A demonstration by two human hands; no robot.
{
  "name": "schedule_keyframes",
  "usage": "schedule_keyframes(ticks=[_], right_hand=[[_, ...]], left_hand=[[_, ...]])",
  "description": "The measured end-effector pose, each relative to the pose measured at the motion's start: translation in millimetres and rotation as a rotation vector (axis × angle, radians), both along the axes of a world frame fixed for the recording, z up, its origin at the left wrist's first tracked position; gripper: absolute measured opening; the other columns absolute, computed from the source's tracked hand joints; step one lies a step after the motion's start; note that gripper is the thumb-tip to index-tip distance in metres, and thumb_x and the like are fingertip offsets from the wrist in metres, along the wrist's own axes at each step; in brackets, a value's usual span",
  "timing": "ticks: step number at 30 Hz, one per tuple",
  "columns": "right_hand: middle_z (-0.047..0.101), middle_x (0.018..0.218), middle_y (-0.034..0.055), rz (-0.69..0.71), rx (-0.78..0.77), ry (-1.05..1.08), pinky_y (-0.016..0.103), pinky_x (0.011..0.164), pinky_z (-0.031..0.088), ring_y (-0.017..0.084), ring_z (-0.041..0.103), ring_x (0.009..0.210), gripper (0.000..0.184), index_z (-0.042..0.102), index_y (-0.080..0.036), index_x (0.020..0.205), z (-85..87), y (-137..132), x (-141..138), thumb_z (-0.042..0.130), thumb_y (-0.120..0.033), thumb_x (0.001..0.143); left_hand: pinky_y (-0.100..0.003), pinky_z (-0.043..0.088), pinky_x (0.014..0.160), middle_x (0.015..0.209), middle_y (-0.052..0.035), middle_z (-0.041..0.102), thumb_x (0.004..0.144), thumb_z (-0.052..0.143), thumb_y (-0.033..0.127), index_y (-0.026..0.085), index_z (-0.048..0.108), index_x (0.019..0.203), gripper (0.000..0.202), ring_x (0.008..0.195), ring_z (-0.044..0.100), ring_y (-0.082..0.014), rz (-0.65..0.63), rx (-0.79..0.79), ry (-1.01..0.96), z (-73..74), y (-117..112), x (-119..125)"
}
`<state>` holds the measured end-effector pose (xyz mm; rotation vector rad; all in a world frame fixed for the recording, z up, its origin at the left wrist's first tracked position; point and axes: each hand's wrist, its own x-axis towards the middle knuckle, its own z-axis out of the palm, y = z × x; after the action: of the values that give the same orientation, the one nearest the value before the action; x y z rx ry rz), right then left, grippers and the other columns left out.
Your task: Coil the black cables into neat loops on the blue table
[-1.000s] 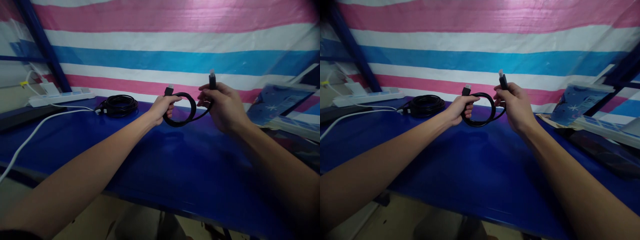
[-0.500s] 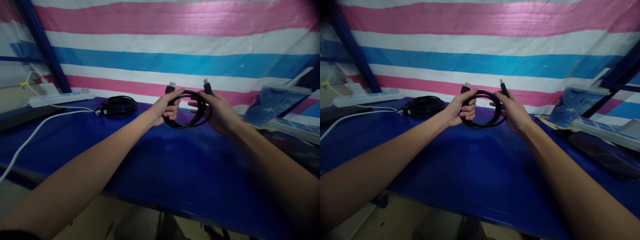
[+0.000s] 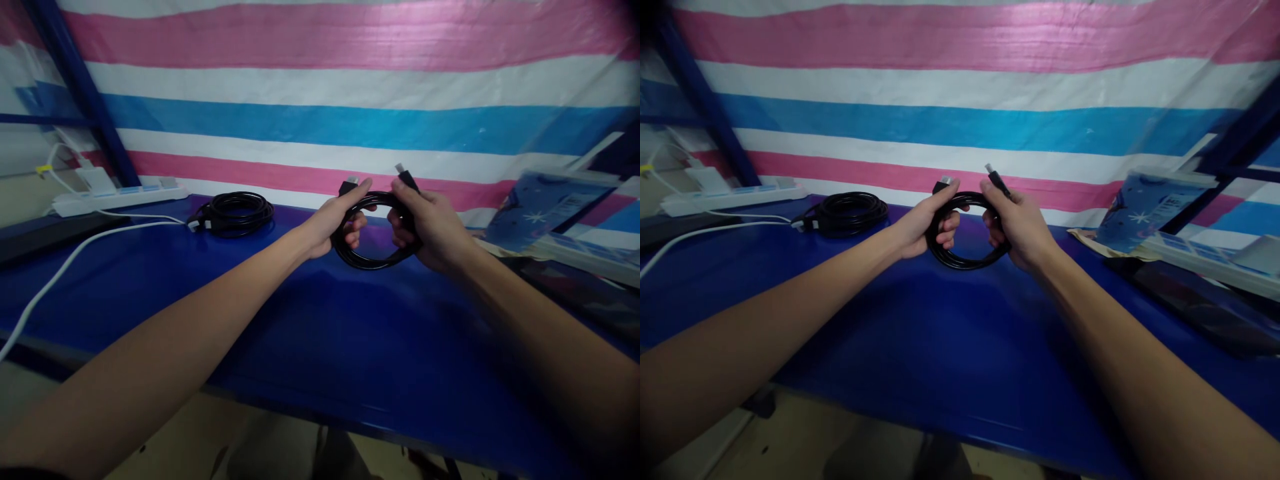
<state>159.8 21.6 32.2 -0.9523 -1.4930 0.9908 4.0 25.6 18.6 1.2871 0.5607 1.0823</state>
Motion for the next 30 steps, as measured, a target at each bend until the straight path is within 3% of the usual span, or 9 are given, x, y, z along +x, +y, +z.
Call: schedule_keyframes(ticks=[4,8,12,15,17,19,21,26,30], right_hand=[[0.055,0.065,0.0013,-0.155,0.147,-0.087,0.027,0.04,0.037,0.011,0.046,0.044,0.034,0.056,-0.021,0.078,0.7,0,-3,0.054,-0.054,0.083],[0.059,0.092,0.0053,-0.143,0.462,-0.293,0.032,0.067,0.048,0.018,0.058,0.082,0.024,0.056,-0.023,0.093,1.0,-5,-7,0.049,-0.046,0.088],[0.055,0.109,0.0053,-0.131,0.552,-0.391,0.038,0.096,0.037,0.022,0.049,0.11,0.02,0.057,-0.024,0.101,6.4,-9,-6,0.047,-0.032,0.086],[0.053,0.102,0.0082,-0.281,0.676,-0.625,0.041,0.092,0.036,0.025,0.05,0.104,0.02,0.062,-0.021,0.099,16.3,-10,3,0.05,-0.028,0.083],[0.053,0.084,0.0075,-0.355,0.721,-0.829,0.04,0.078,0.038,0.024,0.053,0.083,0.017,0.065,-0.02,0.092,23.3,-12,10,0.053,-0.029,0.084],[0.051,0.066,0.0042,-0.34,0.676,-0.922,0.036,0.067,0.036,0.019,0.05,0.064,0.014,0.065,-0.019,0.084,27.2,-14,14,0.055,-0.029,0.084],[0.054,0.06,0.0023,-0.269,0.642,-0.86,0.033,0.061,0.034,0.017,0.049,0.057,0.011,0.063,-0.019,0.081,26.1,-15,14,0.054,-0.025,0.083],[0.063,0.074,0.0018,-0.003,0.631,-0.667,0.03,0.06,0.038,0.018,0.054,0.066,0.011,0.062,-0.022,0.083,7.6,-8,10,0.053,-0.02,0.078],[0.064,0.077,0.0047,0.075,0.59,-0.849,0.031,0.061,0.038,0.019,0.055,0.067,0.012,0.061,-0.02,0.082,-4.7,2,7,0.049,-0.021,0.078]], left_hand=[[-0.017,0.018,0.033,0.045,0.0099,0.026,0.082,0.062,0.03,0.017,0.05,0.067,0.023,0.032,0.018,-0.0013,-0.009,0.005,-0.019,1.5,-3,2],[-0.018,0.01,0.033,0.044,0.0117,0.019,0.075,0.064,0.012,0.016,0.046,0.064,0.022,0.034,0.013,-0.0008,0.194,-0.008,-0.062,0.5,-2,4],[-0.017,0.012,0.033,0.045,0.0119,0.018,0.077,0.061,0.013,0.018,0.039,0.063,0.027,0.035,0.013,-0.0014,0.333,-0.053,-0.168,-1.1,1,4],[-0.017,0.012,0.034,0.044,0.0116,0.018,0.078,0.061,0.014,0.02,0.033,0.062,0.033,0.034,0.014,-0.0018,0.415,-0.078,-0.236,0.4,4,2],[-0.017,0.012,0.034,0.044,0.0116,0.017,0.078,0.06,0.014,0.02,0.031,0.062,0.034,0.034,0.014,-0.0019,0.478,-0.079,-0.263,2.2,4,0],[-0.017,0.012,0.035,0.043,0.0117,0.018,0.079,0.06,0.012,0.02,0.031,0.063,0.033,0.033,0.015,-0.0019,0.522,-0.089,-0.281,3.7,5,-2],[-0.016,0.012,0.035,0.043,0.0115,0.019,0.079,0.059,0.012,0.02,0.032,0.063,0.033,0.033,0.015,-0.0017,0.509,-0.119,-0.285,4.6,5,-3],[-0.016,0.011,0.034,0.043,0.0115,0.017,0.084,0.056,0.018,0.019,0.031,0.059,0.036,0.033,0.012,-0.001,0.295,-0.159,-0.212,6.1,-2,3],[-0.016,0.012,0.033,0.043,0.0112,0.021,0.086,0.056,0.022,0.019,0.033,0.06,0.035,0.032,0.012,-0.001,0.139,-0.129,-0.169,7.3,-10,13]])
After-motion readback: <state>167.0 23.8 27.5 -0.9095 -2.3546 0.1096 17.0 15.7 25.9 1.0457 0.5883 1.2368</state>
